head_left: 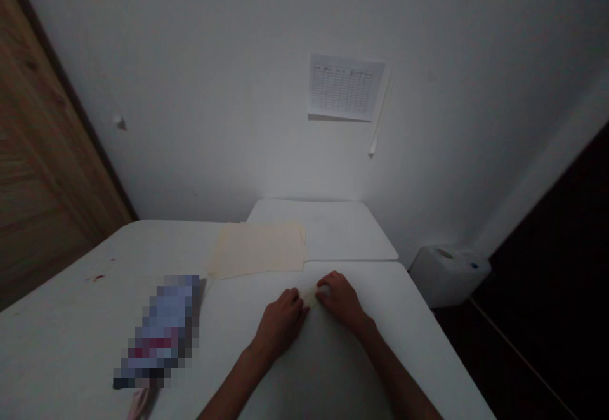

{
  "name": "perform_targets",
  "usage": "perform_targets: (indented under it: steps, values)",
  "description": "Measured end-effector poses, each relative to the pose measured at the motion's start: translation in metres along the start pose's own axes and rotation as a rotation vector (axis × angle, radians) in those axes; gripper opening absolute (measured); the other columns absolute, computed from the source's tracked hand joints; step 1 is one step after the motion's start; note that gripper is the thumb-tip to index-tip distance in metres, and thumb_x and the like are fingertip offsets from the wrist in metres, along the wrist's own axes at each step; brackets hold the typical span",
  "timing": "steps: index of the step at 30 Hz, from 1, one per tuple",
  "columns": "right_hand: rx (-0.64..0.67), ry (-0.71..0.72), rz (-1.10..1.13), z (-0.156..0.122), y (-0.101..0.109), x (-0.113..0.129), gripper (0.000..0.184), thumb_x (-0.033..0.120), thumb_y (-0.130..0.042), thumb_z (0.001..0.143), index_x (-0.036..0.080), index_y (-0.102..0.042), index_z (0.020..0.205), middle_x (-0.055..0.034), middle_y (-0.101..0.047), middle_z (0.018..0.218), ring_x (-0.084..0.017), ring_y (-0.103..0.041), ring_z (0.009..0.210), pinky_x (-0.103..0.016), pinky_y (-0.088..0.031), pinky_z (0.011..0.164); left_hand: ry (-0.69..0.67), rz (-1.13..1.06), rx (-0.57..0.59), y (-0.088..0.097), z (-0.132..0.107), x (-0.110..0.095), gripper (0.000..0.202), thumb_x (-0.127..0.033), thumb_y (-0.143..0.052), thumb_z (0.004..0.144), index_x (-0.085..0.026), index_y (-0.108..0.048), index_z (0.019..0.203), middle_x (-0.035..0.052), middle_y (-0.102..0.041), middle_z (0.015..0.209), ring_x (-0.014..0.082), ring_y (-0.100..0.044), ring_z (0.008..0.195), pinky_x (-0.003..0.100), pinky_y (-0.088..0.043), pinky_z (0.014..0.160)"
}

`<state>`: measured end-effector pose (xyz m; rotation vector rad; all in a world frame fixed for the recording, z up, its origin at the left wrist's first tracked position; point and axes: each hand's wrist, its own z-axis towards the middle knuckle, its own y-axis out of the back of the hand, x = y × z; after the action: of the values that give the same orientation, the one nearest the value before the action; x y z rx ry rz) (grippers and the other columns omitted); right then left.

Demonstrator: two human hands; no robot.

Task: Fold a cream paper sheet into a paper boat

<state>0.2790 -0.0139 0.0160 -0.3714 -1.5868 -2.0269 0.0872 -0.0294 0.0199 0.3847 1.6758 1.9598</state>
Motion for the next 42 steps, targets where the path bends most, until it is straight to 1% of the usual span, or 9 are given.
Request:
perform_targets:
  steps: [5, 11, 18, 22, 26, 29, 34, 38, 42]
  values:
    - [0.009, 0.016, 0.059, 0.000, -0.001, 0.000, 0.042, 0.015, -0.062, 0.074, 0.020, -0.060, 0.116, -0.0058, -0.062, 0.116, -0.021, -0.055, 0.107, -0.033, -0.039, 0.097, -0.007, -0.043, -0.006, -0.001, 0.000, 0.000, 0.017, -0.025, -0.044, 0.093, -0.019, -0.059, 0.099, 0.0077, -0.059, 0.111, 0.0207, -0.056, 0.099, 0.029, -0.049, 0.074]
    - [-0.017, 0.078, 0.128, -0.002, -0.001, 0.002, 0.046, 0.010, -0.061, 0.071, 0.021, -0.059, 0.116, -0.0027, -0.066, 0.098, -0.020, -0.056, 0.096, -0.032, -0.044, 0.089, -0.036, -0.069, 0.036, 0.004, -0.004, -0.001, 0.017, -0.022, -0.041, 0.093, -0.019, -0.057, 0.097, 0.0069, -0.059, 0.108, 0.0201, -0.056, 0.098, 0.029, -0.048, 0.073]
    - [-0.023, 0.148, 0.253, 0.002, -0.007, -0.004, 0.050, 0.004, -0.059, 0.066, 0.019, -0.060, 0.115, -0.0026, -0.063, 0.093, -0.017, -0.057, 0.087, -0.030, -0.045, 0.084, -0.026, -0.054, 0.028, 0.001, 0.001, -0.001, 0.018, -0.022, -0.039, 0.094, -0.020, -0.057, 0.095, 0.0070, -0.059, 0.105, 0.0196, -0.057, 0.096, 0.030, -0.047, 0.075]
    - [-0.033, 0.140, 0.296, 0.002, -0.006, -0.002, 0.049, 0.003, -0.058, 0.066, 0.020, -0.061, 0.112, -0.0034, -0.063, 0.098, -0.015, -0.059, 0.081, -0.027, -0.048, 0.076, 0.005, -0.057, 0.045, 0.001, 0.005, -0.003, 0.020, -0.024, -0.037, 0.095, -0.019, -0.057, 0.095, 0.0078, -0.058, 0.107, 0.0190, -0.060, 0.092, 0.030, -0.047, 0.074]
    - [-0.023, 0.098, 0.311, -0.001, -0.006, -0.001, 0.044, 0.006, -0.059, 0.071, 0.021, -0.062, 0.112, -0.0028, -0.068, 0.096, -0.015, -0.063, 0.078, -0.029, -0.050, 0.077, 0.037, -0.071, 0.057, 0.001, 0.006, -0.004, 0.020, -0.026, -0.037, 0.095, -0.020, -0.055, 0.099, 0.0069, -0.056, 0.110, 0.0184, -0.061, 0.091, 0.028, -0.047, 0.072]
    - [-0.014, 0.103, 0.264, -0.004, -0.006, -0.002, 0.032, 0.011, -0.060, 0.077, 0.022, -0.066, 0.107, -0.0015, -0.071, 0.088, -0.016, -0.065, 0.081, -0.030, -0.050, 0.081, 0.057, -0.087, 0.067, 0.000, 0.005, -0.003, 0.022, -0.027, -0.038, 0.094, -0.022, -0.052, 0.110, 0.0072, -0.054, 0.116, 0.0191, -0.061, 0.095, 0.029, -0.048, 0.073]
    - [-0.009, 0.136, 0.136, -0.008, -0.004, -0.001, 0.019, 0.016, -0.058, 0.083, 0.022, -0.070, 0.097, -0.0022, -0.073, 0.090, -0.017, -0.066, 0.084, -0.028, -0.048, 0.082, 0.044, -0.093, 0.077, -0.001, 0.006, -0.002, 0.035, -0.027, -0.037, 0.094, -0.023, -0.043, 0.129, 0.0095, -0.049, 0.124, 0.0198, -0.061, 0.098, 0.030, -0.048, 0.075]
    - [0.031, 0.191, 0.068, -0.010, -0.001, -0.001, 0.019, 0.020, -0.054, 0.088, 0.023, -0.072, 0.096, -0.0018, -0.073, 0.091, -0.016, -0.066, 0.087, -0.028, -0.047, 0.083, 0.017, -0.074, 0.078, 0.003, 0.006, -0.004, 0.033, -0.026, -0.035, 0.095, -0.026, -0.048, 0.125, 0.0077, -0.052, 0.117, 0.0184, -0.061, 0.090, 0.028, -0.048, 0.070]
    - [0.063, 0.224, 0.032, -0.013, 0.003, -0.002, 0.021, 0.020, -0.052, 0.090, 0.022, -0.072, 0.097, -0.0025, -0.073, 0.094, -0.016, -0.065, 0.089, -0.027, -0.046, 0.083, 0.016, -0.060, 0.071, 0.006, 0.006, -0.006, 0.032, -0.027, -0.032, 0.096, -0.026, -0.053, 0.120, 0.0076, -0.053, 0.112, 0.0176, -0.061, 0.086, 0.027, -0.047, 0.069]
